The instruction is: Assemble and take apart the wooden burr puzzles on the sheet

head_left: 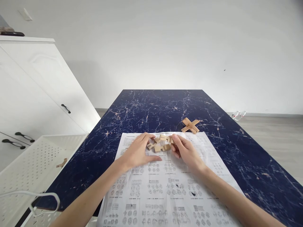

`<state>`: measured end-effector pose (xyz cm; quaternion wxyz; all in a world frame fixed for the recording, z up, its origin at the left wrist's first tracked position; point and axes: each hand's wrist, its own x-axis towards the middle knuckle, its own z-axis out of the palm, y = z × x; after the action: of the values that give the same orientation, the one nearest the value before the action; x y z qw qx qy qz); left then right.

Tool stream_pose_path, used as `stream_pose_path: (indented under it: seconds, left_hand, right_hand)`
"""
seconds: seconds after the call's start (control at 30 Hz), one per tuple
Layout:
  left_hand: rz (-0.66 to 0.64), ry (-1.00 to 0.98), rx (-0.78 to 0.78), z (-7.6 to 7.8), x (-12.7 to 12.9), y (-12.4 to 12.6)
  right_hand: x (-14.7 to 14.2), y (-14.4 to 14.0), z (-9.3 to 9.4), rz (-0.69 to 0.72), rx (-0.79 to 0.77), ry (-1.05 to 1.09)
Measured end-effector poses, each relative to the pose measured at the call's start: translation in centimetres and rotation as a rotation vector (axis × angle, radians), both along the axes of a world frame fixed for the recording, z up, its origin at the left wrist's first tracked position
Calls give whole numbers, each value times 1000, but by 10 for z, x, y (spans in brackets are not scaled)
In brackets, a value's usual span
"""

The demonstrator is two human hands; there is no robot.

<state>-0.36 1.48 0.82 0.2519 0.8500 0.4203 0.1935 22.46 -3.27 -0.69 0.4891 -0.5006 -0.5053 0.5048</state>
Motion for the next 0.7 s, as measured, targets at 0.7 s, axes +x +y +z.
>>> stream_pose_path:
  seconds: [0.7]
  left_hand:
    - [255, -474, -202, 4, 0, 4]
  right_hand:
    - [0, -1, 7, -55, -48, 99]
